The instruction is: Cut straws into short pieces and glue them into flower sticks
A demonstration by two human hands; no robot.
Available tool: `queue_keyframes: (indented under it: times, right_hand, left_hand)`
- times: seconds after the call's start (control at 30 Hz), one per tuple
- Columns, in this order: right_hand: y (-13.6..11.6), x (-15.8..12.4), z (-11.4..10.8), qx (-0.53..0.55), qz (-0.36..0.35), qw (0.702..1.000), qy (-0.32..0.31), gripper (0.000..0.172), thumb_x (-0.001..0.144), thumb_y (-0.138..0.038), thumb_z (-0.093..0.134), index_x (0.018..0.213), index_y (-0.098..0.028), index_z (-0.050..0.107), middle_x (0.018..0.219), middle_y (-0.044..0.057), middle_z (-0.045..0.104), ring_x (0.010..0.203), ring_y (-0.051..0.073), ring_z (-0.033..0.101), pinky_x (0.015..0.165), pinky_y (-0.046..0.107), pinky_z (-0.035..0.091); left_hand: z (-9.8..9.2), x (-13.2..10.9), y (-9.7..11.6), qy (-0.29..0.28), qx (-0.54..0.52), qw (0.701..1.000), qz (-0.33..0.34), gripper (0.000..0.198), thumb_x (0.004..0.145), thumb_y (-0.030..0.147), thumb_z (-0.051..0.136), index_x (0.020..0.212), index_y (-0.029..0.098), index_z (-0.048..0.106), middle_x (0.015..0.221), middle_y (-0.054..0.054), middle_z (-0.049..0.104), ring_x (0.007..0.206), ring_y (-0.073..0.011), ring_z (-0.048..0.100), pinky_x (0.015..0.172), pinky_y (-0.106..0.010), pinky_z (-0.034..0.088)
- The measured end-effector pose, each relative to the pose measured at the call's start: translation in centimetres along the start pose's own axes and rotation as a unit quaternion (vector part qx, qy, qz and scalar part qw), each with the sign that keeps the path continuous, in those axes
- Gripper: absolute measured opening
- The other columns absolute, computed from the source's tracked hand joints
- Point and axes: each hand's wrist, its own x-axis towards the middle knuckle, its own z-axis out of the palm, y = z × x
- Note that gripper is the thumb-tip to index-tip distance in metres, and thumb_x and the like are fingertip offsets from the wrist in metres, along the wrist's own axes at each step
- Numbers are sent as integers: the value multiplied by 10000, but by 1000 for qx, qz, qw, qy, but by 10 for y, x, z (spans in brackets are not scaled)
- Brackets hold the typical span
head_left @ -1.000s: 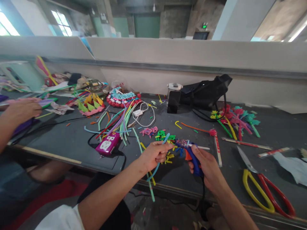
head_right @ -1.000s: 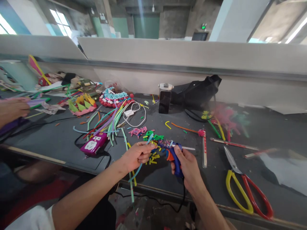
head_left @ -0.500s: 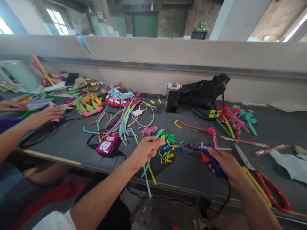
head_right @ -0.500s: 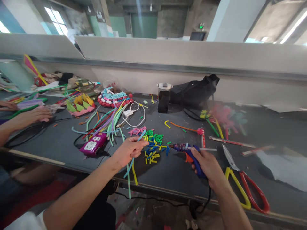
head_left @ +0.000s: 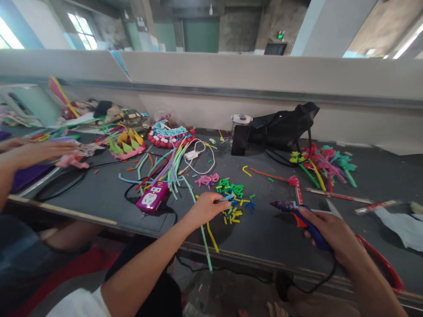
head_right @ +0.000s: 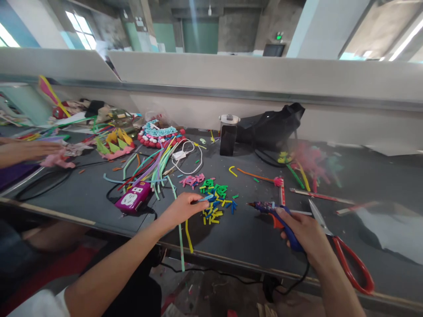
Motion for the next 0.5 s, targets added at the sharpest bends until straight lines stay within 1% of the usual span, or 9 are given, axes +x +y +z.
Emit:
queue_keyframes:
  times: [0.1, 0.17, 0.27, 0.33, 0.4, 0.5]
  right_hand:
    - [-1, -2, -5, 3, -12, 1000, 7, 502, 653, -609, 731, 845, -149, 677, 527, 23, 622, 428, 134, 543, 379, 228, 451]
    - [-2, -3, -9, 3, -35, 999, 3, 452, 628, -564, 756, 804, -158, 666, 534, 2, 598, 435, 122, 526, 378, 220, 434]
    - [0, -5, -16, 5, -69, 998, 3, 376, 593, -493, 770, 726, -166, 641, 508, -14, 567, 409, 103, 487, 372, 214, 400]
    - [2, -5, -18, 5, -77, 997, 4, 355, 568, -458, 777, 713, -168, 632, 496, -14, 567, 405, 100, 476, 375, 215, 396]
    - [5, -4, -17, 5, -72, 997, 1, 362, 566, -452, 781, 729, -166, 631, 516, -7, 587, 419, 104, 487, 385, 218, 410]
    - [9, -1, -14, 17, -53, 998, -15, 377, 616, -481, 764, 770, -161, 638, 537, -6, 596, 438, 114, 514, 405, 226, 439]
  left_hand:
    - [2, 1, -2, 14, 81, 996, 17, 272, 805, 321, 514, 578, 173, 493, 529, 51, 353, 519, -95, 322, 515, -257, 163]
    - [1, 2, -2, 33, 108, 993, 24, 231, 802, 281, 487, 595, 178, 491, 532, 49, 374, 524, -101, 346, 524, -254, 182]
    - [-1, 2, -3, 51, 118, 991, 27, 278, 817, 310, 478, 577, 188, 410, 531, 53, 340, 522, -101, 333, 526, -256, 182]
    - [-2, 3, -4, 54, 109, 992, 29, 308, 826, 346, 483, 579, 192, 383, 538, 54, 316, 525, -100, 318, 525, -259, 175]
    - [-3, 3, -4, 53, 93, 994, 33, 324, 832, 373, 485, 586, 193, 377, 547, 55, 300, 530, -100, 306, 526, -259, 172]
    - [-2, 2, -1, 49, 66, 996, 31, 356, 840, 409, 485, 584, 195, 362, 563, 55, 278, 540, -100, 293, 528, -259, 172]
